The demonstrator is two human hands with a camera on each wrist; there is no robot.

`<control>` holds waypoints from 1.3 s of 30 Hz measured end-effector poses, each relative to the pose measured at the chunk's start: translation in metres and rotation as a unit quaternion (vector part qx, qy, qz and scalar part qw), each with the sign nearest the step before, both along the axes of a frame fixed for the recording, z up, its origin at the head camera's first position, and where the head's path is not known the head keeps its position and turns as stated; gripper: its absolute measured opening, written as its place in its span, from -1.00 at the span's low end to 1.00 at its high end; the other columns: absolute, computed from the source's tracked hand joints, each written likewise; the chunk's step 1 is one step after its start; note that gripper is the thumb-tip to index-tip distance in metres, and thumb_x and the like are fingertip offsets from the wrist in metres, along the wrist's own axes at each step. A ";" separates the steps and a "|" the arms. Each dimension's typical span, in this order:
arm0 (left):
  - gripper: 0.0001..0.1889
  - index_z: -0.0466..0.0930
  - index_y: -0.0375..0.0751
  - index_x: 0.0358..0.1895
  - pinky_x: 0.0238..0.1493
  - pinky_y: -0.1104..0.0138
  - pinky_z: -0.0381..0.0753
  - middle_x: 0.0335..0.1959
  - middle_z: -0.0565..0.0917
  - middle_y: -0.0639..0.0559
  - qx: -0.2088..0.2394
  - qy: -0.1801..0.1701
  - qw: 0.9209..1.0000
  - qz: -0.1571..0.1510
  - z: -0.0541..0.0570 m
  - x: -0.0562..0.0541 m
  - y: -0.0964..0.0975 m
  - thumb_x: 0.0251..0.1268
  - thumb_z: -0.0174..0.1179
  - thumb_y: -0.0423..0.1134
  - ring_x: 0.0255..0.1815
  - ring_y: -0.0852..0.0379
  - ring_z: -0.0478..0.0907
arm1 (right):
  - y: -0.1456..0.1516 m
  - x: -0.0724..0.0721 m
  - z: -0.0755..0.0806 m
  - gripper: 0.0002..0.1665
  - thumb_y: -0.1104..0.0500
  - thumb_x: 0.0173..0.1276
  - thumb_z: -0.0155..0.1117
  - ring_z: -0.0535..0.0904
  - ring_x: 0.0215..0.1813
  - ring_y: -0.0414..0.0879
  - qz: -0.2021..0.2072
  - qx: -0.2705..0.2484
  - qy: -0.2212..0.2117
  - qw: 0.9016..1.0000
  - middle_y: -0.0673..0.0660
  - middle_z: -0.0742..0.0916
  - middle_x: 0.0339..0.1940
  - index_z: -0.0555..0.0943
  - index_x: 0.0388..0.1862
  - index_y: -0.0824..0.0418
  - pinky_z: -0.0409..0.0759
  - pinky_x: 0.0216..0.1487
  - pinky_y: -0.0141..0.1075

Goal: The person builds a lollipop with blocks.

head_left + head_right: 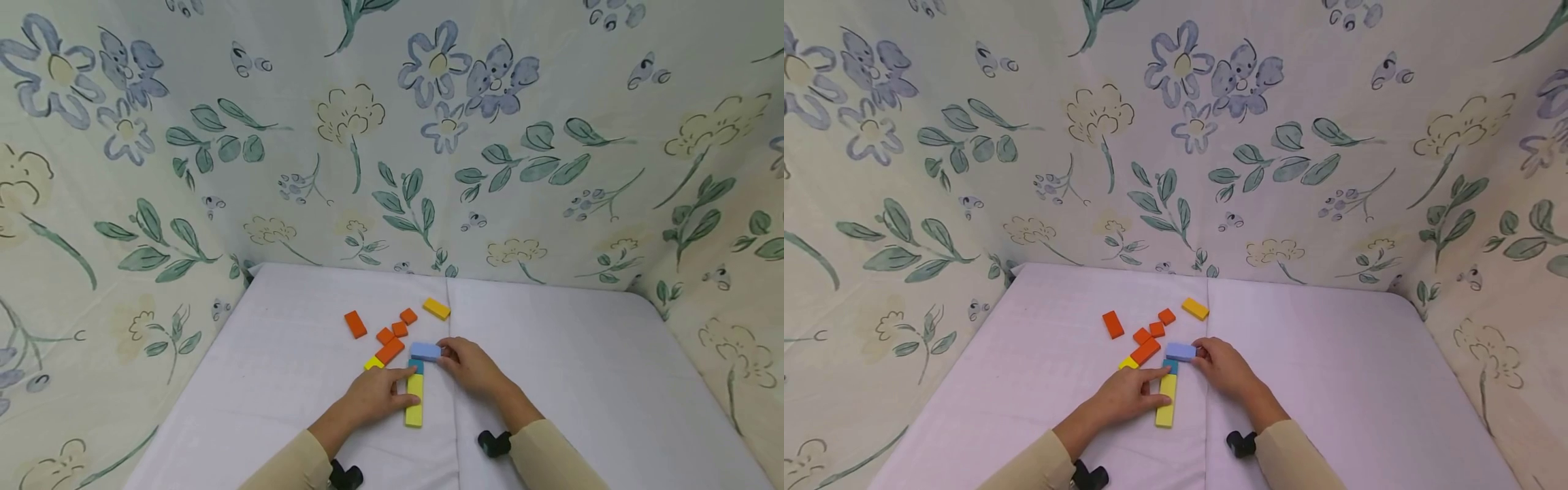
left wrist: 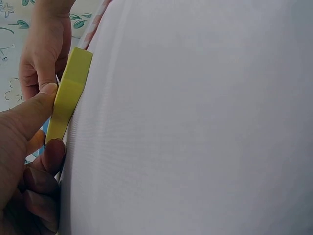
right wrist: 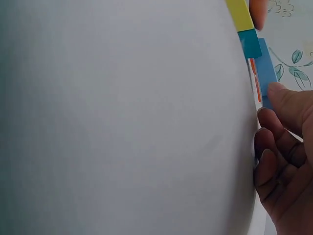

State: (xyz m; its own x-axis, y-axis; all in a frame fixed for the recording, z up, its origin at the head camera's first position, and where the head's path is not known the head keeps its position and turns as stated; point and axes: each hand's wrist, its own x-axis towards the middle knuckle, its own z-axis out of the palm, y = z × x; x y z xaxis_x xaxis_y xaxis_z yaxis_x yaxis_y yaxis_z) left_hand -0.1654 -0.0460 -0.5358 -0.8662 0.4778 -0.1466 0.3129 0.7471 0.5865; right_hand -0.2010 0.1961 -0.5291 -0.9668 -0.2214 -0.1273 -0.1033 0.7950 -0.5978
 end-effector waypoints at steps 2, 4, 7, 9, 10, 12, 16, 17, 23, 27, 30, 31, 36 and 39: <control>-0.32 0.49 0.27 0.43 -0.54 0.42 0.27 -0.66 0.44 0.23 -0.001 0.001 1.000 0.000 0.000 0.000 0.000 0.25 0.30 0.33 -0.62 0.29 0.34 | -0.002 0.000 0.000 -0.63 0.04 0.46 0.35 0.49 -0.18 -0.19 0.007 0.004 0.002 1.000 -0.09 0.62 -0.25 0.63 0.19 0.05 0.53 -0.04 -0.26; -0.32 0.50 0.27 0.43 -0.55 0.41 0.27 -0.66 0.43 0.23 -0.001 0.003 1.000 0.000 0.000 0.000 0.000 0.25 0.30 0.33 -0.63 0.29 0.34 | -0.003 0.001 0.001 -0.64 0.03 0.45 0.36 0.49 -0.18 -0.19 0.011 0.008 0.002 1.000 -0.10 0.62 -0.24 0.64 0.18 0.04 0.53 -0.03 -0.25; -0.32 0.50 0.26 0.43 -0.55 0.42 0.27 -0.67 0.43 0.23 -0.003 0.007 1.000 -0.001 0.001 0.000 0.000 0.25 0.29 0.32 -0.63 0.30 0.34 | -0.006 0.001 0.003 -0.65 0.03 0.44 0.37 0.48 -0.18 -0.19 0.013 0.011 0.002 1.000 -0.10 0.61 -0.26 0.65 0.16 0.03 0.53 -0.03 -0.24; -0.32 0.50 0.26 0.43 -0.55 0.42 0.26 -0.67 0.43 0.23 -0.004 0.010 1.000 -0.003 0.001 0.001 0.000 0.25 0.29 0.32 -0.63 0.30 0.33 | -0.008 0.000 0.003 -0.65 0.03 0.43 0.38 0.48 -0.20 -0.19 0.013 0.015 0.000 1.000 -0.10 0.60 -0.27 0.65 0.15 0.02 0.52 -0.05 -0.23; -0.32 0.50 0.26 0.43 -0.55 0.42 0.26 -0.67 0.43 0.24 -0.005 0.011 1.000 -0.003 0.001 0.001 0.000 0.25 0.29 0.32 -0.64 0.30 0.33 | -0.008 0.000 0.004 -0.65 0.02 0.43 0.38 0.48 -0.20 -0.19 0.014 0.017 -0.001 1.000 -0.11 0.60 -0.28 0.65 0.15 0.01 0.51 -0.05 -0.24; -0.32 0.50 0.24 0.42 -0.56 0.42 0.26 -0.68 0.42 0.24 -0.002 0.015 1.000 -0.004 0.002 0.001 0.000 0.25 0.30 0.32 -0.64 0.30 0.33 | -0.010 0.000 0.004 -0.65 0.01 0.43 0.38 0.47 -0.22 -0.20 0.017 0.026 0.001 1.000 -0.11 0.59 -0.29 0.65 0.16 -0.01 0.50 -0.08 -0.25; -0.33 0.51 0.23 0.42 -0.56 0.42 0.25 -0.68 0.42 0.25 0.000 0.019 1.000 -0.007 0.001 0.000 0.000 0.26 0.30 0.31 -0.65 0.31 0.32 | -0.012 -0.001 0.005 -0.64 0.00 0.42 0.38 0.46 -0.26 -0.20 0.021 0.041 0.004 0.999 -0.11 0.58 -0.32 0.65 0.16 -0.03 0.48 -0.13 -0.26; -0.33 0.51 0.23 0.42 -0.56 0.42 0.25 -0.68 0.42 0.25 0.000 0.022 1.000 -0.008 0.001 0.000 0.000 0.26 0.30 0.31 -0.65 0.31 0.32 | -0.012 -0.001 0.005 -0.64 -0.01 0.42 0.38 0.46 -0.26 -0.20 0.022 0.045 0.005 0.999 -0.11 0.58 -0.32 0.65 0.16 -0.04 0.47 -0.14 -0.26; -0.33 0.51 0.24 0.42 -0.56 0.42 0.24 -0.69 0.41 0.25 -0.003 0.022 1.000 -0.008 0.000 0.000 -0.001 0.25 0.30 0.32 -0.65 0.30 0.32 | -0.013 -0.001 0.006 -0.62 -0.03 0.42 0.38 0.46 -0.27 -0.21 0.034 0.068 0.019 0.997 -0.13 0.58 -0.33 0.64 0.19 -0.09 0.47 -0.15 -0.28; -0.33 0.51 0.24 0.42 -0.56 0.42 0.24 -0.68 0.41 0.25 -0.003 0.019 1.000 -0.007 0.000 0.000 -0.001 0.25 0.30 0.32 -0.65 0.30 0.33 | -0.014 -0.001 0.004 -0.60 -0.04 0.43 0.38 0.45 -0.28 -0.22 0.042 0.087 0.025 0.995 -0.13 0.58 -0.31 0.63 0.21 -0.10 0.48 -0.16 -0.29; -0.32 0.51 0.25 0.42 -0.56 0.41 0.23 -0.68 0.41 0.24 -0.007 0.014 1.000 -0.004 -0.001 0.000 -0.001 0.25 0.29 0.33 -0.65 0.30 0.33 | -0.015 -0.002 0.003 -0.60 -0.04 0.43 0.37 0.45 -0.28 -0.21 0.045 0.095 0.025 0.994 -0.12 0.58 -0.31 0.63 0.22 -0.11 0.48 -0.17 -0.29; -0.32 0.51 0.26 0.42 -0.56 0.41 0.23 -0.68 0.41 0.25 -0.008 0.013 1.000 -0.003 0.000 0.000 -0.001 0.25 0.29 0.34 -0.65 0.30 0.32 | -0.015 -0.002 0.003 -0.60 -0.05 0.43 0.37 0.45 -0.28 -0.21 0.046 0.097 0.024 0.994 -0.13 0.58 -0.31 0.63 0.22 -0.11 0.48 -0.17 -0.29; -0.32 0.51 0.26 0.42 -0.56 0.41 0.23 -0.68 0.41 0.24 -0.010 0.011 1.000 -0.001 -0.001 0.000 0.000 0.24 0.29 0.35 -0.65 0.28 0.32 | -0.017 -0.004 0.002 -0.60 -0.04 0.43 0.37 0.45 -0.28 -0.20 0.047 0.100 0.022 0.994 -0.11 0.58 -0.31 0.63 0.21 -0.12 0.48 -0.17 -0.29; -0.32 0.51 0.26 0.42 -0.56 0.41 0.22 -0.68 0.41 0.24 -0.010 0.012 1.000 -0.001 0.000 0.000 0.000 0.24 0.29 0.35 -0.65 0.28 0.32 | -0.017 -0.004 0.003 -0.60 -0.04 0.43 0.37 0.45 -0.28 -0.20 0.048 0.100 0.023 0.994 -0.11 0.58 -0.31 0.63 0.21 -0.12 0.49 -0.16 -0.28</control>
State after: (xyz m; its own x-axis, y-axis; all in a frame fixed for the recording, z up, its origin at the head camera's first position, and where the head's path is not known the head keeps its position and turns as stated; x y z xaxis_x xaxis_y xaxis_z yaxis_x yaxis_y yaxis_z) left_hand -0.1655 -0.0460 -0.5360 -0.8685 0.4770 -0.1349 0.3284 0.7574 0.5643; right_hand -0.2045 0.1794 -0.5263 -0.9483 -0.2875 -0.1345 -0.2080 0.8829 -0.4211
